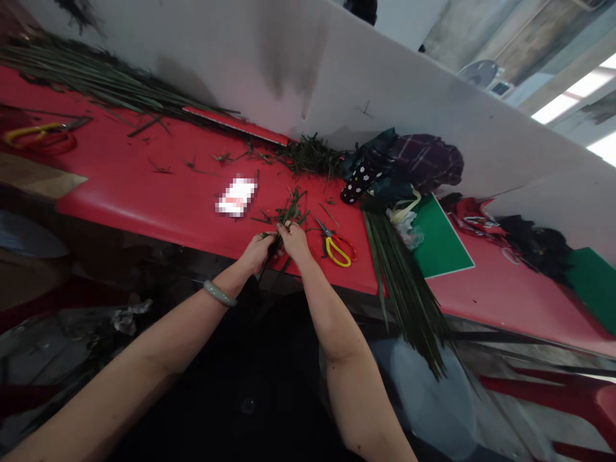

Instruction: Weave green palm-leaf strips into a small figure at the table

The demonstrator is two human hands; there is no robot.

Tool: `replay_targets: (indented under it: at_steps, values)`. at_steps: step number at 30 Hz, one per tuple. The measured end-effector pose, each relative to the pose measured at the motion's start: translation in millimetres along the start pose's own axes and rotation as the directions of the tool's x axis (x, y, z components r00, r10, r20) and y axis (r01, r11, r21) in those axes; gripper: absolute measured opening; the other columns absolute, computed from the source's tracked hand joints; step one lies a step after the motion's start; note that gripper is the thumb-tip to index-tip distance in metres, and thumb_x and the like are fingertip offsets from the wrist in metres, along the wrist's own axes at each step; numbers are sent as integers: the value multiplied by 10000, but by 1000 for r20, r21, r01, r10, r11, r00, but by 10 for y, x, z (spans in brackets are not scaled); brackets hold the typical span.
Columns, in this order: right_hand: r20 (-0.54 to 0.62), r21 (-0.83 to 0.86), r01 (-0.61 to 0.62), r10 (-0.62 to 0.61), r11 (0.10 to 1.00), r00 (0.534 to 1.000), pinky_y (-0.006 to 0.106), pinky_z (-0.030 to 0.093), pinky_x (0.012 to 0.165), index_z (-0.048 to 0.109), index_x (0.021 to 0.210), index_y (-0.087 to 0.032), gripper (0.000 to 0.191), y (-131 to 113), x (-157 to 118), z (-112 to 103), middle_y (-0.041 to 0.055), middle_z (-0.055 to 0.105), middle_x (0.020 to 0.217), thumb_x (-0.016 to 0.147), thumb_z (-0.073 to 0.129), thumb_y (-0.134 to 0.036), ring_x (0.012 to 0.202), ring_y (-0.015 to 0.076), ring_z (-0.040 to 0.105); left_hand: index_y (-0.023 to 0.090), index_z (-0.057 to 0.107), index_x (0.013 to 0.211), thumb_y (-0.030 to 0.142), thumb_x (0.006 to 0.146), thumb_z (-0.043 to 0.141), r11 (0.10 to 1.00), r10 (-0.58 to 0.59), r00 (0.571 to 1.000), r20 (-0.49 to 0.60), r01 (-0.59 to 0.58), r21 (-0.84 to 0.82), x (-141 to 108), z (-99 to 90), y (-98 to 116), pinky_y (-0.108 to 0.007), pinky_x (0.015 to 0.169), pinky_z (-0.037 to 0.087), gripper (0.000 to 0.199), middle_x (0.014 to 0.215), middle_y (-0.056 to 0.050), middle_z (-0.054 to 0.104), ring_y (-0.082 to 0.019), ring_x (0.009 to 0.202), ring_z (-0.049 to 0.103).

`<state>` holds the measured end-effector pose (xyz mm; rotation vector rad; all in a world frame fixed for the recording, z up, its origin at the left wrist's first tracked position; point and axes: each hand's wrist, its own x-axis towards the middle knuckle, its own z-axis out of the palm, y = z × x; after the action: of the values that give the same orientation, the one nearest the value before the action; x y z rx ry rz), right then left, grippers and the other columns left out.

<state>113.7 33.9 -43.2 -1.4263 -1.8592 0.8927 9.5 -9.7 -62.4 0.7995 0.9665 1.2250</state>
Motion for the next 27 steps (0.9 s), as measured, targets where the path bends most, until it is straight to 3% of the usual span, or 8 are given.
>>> replay_targets:
  at_steps: [6,10,14,17,19,24,27]
  values:
    - [105,99,-27,16,995,994,206,334,447,405,643,-214,245,-72,-23,-53,-75,419,474,786,423,-412,427,85,435,138,535,715,306,747,493,998,45,997,65,-48,36,0,-15,-24,-188,439,380,177,595,0,567,-77,462,526]
    - [217,195,-95,52,976,975,192,323,427,508,810,-198,226,-104,-78,-143,-82,482,493,744,507,-415,409,68,416,140,546,739,307,727,529,995,101,994,-29,-101,-5,7,-12,-54,-189,440,360,168,580,17,549,-67,447,499]
    - [312,131,-106,60,986,948,196,365,472,548,1013,-164,361,-36,-141,-375,-31,616,695,697,584,-335,472,59,458,140,538,724,301,729,524,989,145,985,-96,-147,-17,23,4,-63,-199,460,360,161,575,23,543,-69,450,489]
    - [300,42,9,-22,999,954,258,447,685,569,1040,-162,355,-70,-179,-588,34,653,918,701,581,-269,737,118,586,147,521,676,292,744,505,981,192,973,-128,-190,31,44,27,-87,-202,481,362,161,544,35,516,-67,453,472]
    - [272,-51,136,-118,989,955,305,435,799,576,1051,-187,327,-204,-197,-701,42,641,1011,735,549,-269,892,157,587,151,519,670,289,743,508,977,209,968,-139,-200,73,60,41,-119,-207,495,369,156,543,38,510,-69,454,472]
    - [268,-428,373,-279,823,922,326,403,833,612,1014,-232,256,-724,-167,-755,26,644,1030,789,492,-243,959,188,566,150,535,636,349,759,495,951,256,960,-112,-229,209,81,39,-187,-216,500,365,237,524,22,523,-77,445,476]
    - [332,-533,444,-305,720,893,310,401,803,626,990,-227,249,-904,-85,-669,28,646,1022,809,456,-222,960,189,558,146,544,591,398,775,465,939,237,967,-92,-203,279,75,20,-178,-216,480,345,322,485,7,522,-82,432,470]
